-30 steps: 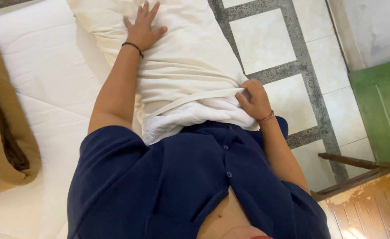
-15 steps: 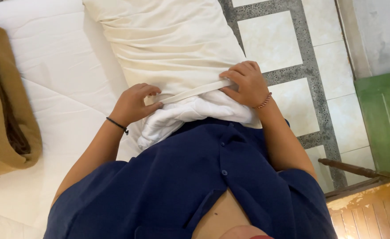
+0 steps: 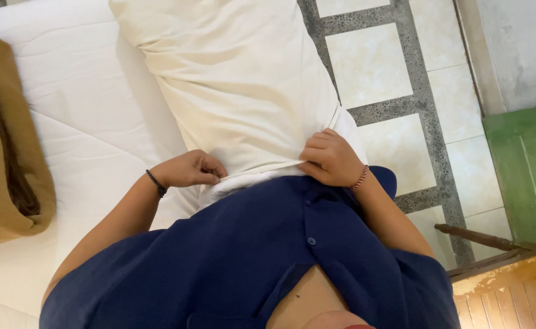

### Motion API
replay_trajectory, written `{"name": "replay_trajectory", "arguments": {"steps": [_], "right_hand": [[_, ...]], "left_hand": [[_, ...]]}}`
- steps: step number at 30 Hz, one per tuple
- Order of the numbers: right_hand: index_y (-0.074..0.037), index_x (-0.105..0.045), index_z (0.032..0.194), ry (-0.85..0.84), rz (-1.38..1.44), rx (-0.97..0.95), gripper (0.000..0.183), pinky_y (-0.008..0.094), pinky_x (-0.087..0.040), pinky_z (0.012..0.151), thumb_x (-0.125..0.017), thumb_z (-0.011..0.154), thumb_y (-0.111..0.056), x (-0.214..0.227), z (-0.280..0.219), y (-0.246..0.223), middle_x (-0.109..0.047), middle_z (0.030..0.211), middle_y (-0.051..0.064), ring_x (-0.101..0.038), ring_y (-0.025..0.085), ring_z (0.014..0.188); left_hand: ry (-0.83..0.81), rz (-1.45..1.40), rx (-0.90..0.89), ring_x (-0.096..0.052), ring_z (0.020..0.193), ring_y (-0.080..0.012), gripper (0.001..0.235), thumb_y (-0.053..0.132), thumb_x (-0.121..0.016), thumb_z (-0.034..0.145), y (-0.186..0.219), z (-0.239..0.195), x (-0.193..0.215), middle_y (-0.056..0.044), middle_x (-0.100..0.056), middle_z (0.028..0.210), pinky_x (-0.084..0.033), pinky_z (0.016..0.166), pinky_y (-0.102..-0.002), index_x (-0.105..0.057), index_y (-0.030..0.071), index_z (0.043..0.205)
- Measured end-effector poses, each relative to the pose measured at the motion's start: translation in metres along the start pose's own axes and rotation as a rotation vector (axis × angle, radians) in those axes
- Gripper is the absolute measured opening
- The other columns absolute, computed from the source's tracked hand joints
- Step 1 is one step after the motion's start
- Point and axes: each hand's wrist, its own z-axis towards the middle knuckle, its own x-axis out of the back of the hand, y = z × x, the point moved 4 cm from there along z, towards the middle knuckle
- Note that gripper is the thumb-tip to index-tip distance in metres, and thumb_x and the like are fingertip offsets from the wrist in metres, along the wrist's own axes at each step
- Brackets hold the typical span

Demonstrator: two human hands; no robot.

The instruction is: Putting a white pillow into a white pillowcase on a bed.

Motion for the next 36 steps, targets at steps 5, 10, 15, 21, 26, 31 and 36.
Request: {"name": "replay_trajectory", "arguments": {"steps": [5,10,15,21,26,31,36], "right_hand": [[-0.01,-0.074,0.101,0.188,0.025,-0.11,0.021,0.04,-0.047,0.09,-0.081,0.085,-0.02,0.017,-0.005,0.029,-0.068,0.101,0.009,-0.064,0.028,0.098],[-0.009,-0.058,0.138,0.443,0.338,-0.665,0.043,0.038,-0.047,0.11,-0.069,0.1,-0.025,-0.021,-0.058,0.173,-0.058,0.14,0.011,-0.058,0.025,0.128],[-0.007,-0.034,0.163,0.264,1.021,-0.944,0.068,0.031,-0.029,0.12,-0.046,0.109,-0.046,-0.102,-0.085,0.242,-0.037,0.167,0.006,-0.037,0.013,0.148],[0.004,-0.031,0.16,0.195,1.01,-0.622,0.078,0.031,-0.035,0.118,-0.06,0.099,-0.036,-0.075,-0.013,0.233,-0.048,0.156,0.014,-0.046,0.019,0.141],[0.004,-0.036,0.156,0.251,1.042,-0.443,0.084,0.034,-0.044,0.114,-0.077,0.089,-0.026,0.035,0.106,0.122,-0.059,0.145,0.013,-0.055,0.02,0.132],[0.003,-0.05,0.153,0.05,0.498,-0.153,0.067,0.038,-0.046,0.115,-0.079,0.097,-0.022,0.122,0.185,-0.001,-0.061,0.148,0.018,-0.057,0.027,0.136],[-0.012,-0.058,0.147,-0.117,0.222,-0.018,0.055,0.037,-0.053,0.11,-0.074,0.096,-0.028,0.079,0.201,-0.047,-0.071,0.139,0.012,-0.07,0.026,0.126]], "left_hand": [[0.227,-0.273,-0.003,-0.071,0.078,-0.0151,0.024,0.02,-0.072,0.093,-0.063,0.016,0.028,-0.008,-0.078,0.086,-0.058,0.076,-0.03,-0.079,-0.001,0.101],[0.878,0.016,-0.039,-0.058,0.108,-0.0297,0.048,0.027,-0.076,0.097,-0.076,0.012,0.046,-0.02,-0.063,0.123,-0.052,0.091,-0.041,-0.059,-0.002,0.131],[0.946,-0.117,0.009,-0.031,0.147,-0.0422,0.111,0.033,-0.078,0.088,-0.04,0.012,0.021,-0.025,-0.021,0.166,-0.04,0.108,-0.054,-0.001,0.012,0.165],[0.764,-0.307,-0.322,-0.028,0.154,-0.0364,0.134,0.045,-0.08,0.084,-0.127,0.112,0.001,-0.026,-0.018,0.17,-0.031,0.123,-0.043,0.024,0.011,0.162],[0.389,-1.229,-0.542,-0.05,0.134,-0.0281,0.083,0.046,-0.059,0.094,-0.205,0.267,-0.034,-0.021,-0.041,0.151,-0.044,0.109,-0.036,-0.015,0.008,0.154],[0.127,-1.695,-0.617,-0.063,0.122,-0.0235,0.064,0.046,-0.048,0.1,0.034,0.157,-0.002,-0.017,-0.055,0.14,-0.053,0.1,-0.034,-0.039,0.007,0.149],[0.357,-1.39,-0.411,-0.061,0.125,-0.0243,0.064,0.041,-0.055,0.095,-0.074,0.163,0.022,-0.014,-0.056,0.142,-0.053,0.101,-0.037,-0.043,0.008,0.149]]}}
